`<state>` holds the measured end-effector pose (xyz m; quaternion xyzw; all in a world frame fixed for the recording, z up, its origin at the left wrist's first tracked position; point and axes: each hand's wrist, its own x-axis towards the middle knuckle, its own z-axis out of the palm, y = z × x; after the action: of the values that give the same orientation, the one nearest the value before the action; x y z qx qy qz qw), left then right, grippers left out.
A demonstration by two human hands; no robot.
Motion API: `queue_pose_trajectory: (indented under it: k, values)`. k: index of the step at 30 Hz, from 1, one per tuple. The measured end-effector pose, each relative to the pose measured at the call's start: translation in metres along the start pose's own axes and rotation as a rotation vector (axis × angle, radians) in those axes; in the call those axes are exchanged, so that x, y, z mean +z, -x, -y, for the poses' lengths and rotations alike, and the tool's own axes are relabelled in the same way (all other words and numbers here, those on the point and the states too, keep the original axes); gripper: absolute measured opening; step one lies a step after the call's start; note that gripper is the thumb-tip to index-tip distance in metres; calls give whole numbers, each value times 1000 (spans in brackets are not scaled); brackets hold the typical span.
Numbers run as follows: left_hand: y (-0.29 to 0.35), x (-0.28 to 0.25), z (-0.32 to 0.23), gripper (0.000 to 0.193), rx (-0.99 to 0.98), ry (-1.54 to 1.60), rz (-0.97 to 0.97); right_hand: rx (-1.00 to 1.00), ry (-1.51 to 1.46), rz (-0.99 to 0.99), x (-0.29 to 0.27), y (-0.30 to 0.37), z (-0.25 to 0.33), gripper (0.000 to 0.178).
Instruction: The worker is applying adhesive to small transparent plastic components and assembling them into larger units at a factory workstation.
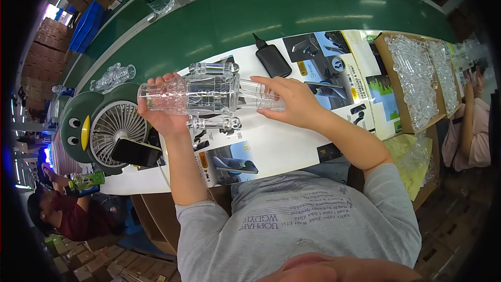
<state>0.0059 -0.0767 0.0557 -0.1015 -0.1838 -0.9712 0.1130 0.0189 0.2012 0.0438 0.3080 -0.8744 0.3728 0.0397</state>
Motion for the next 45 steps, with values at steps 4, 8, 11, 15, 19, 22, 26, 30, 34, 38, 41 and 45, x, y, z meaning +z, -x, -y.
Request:
queue_pose_trajectory:
  k: [4,8,11,15,19,22,26,30,34,38,41,45]
  values:
    - [2,0,4,34,-32,40,55,-18,-11,11,1,0,-1,65]
    - [3,-1,3,41,-8,-69,13,-59,-1,-5,1,0,-3,66]
    - [3,-3,-1,41,-16,-46,40,-3,-103,32,2,0,-1,67]
    - [2,-4,-1,42,-34,14,95,70,-163,84,1,0,-1,68]
    - [3,-1,-2,42,-26,-20,55,-70,-13,-36,2,0,-1,69]
    - [2,-3,-1,41,-12,-45,38,-140,69,-109,3,2,-2,69]
    - [1,-3,-1,38,-43,-3,75,-155,103,-123,2,2,-1,69]
    - [3,0,-1,38,-28,-44,52,-177,132,-139,1,2,1,69]
    - [2,0,0,38,-33,-37,46,-177,140,-151,1,2,1,68]
    - [4,1,6,39,-13,-69,4,-202,210,-200,2,5,1,69]
    - [5,1,4,38,12,-58,68,-256,190,-234,7,4,1,72]
    - [19,15,9,39,71,-192,93,-170,173,-68,4,2,2,69]
